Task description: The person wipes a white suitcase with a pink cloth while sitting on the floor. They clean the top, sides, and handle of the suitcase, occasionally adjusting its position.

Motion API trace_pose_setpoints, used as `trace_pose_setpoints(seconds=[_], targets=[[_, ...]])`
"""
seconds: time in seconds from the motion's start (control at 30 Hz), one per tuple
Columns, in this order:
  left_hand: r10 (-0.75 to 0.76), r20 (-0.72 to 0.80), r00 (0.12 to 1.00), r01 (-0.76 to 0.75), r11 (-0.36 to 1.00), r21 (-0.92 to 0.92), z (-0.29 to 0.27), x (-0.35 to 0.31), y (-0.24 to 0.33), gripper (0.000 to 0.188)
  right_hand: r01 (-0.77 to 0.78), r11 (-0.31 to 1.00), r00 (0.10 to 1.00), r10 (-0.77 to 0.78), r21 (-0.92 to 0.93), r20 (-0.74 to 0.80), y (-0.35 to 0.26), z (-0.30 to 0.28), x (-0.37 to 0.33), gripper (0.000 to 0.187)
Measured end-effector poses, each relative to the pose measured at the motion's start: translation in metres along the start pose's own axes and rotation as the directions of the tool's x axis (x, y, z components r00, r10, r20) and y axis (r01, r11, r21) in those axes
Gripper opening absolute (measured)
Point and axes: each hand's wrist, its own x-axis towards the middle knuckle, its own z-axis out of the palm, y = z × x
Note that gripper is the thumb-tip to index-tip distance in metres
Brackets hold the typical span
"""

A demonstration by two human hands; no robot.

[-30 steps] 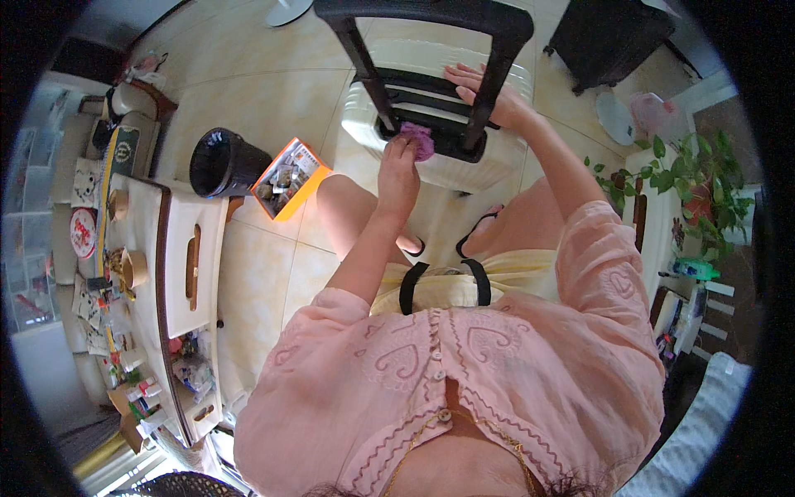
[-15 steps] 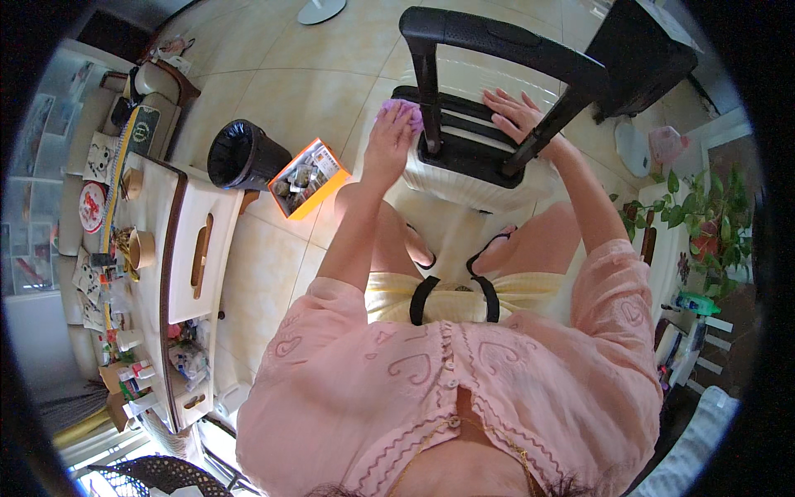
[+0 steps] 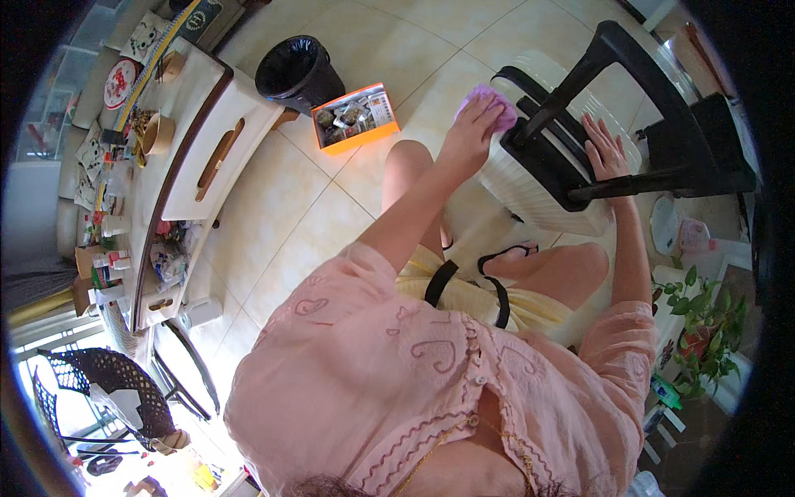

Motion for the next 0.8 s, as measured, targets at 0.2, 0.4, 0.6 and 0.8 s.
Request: trace_pose_setpoints(seconds=[0.2,0.4,0.6,0.8], targets=[[-0.057,0.044,0.997,0.064,0.983,-0.170,0.011,0.064,-0.027,0.032,-0.026,0.995,0.997,0.033,0.096,-0.067,-0.019,0.002,0.004,0.049],[-0.132,-0.057,0.990,0.126,0.988,-0.086,0.015,0.036,-0.021,0.032,-0.090,0.993,0.985,0.100,0.075,-0.144,-0.022,0.005,0.002,0.046],[-0.187,-0.081,0.979,0.179,0.979,-0.094,0.005,0.019,-0.004,0.037,-0.068,0.994,0.991,0.078,0.083,-0.113,-0.028,-0.003,-0.001,0.044],[-0.164,-0.107,0.981,0.154,0.984,-0.090,0.008,0.028,-0.010,0.037,-0.075,0.996,0.979,0.083,0.051,-0.189,-0.026,0.007,0.001,0.041]])
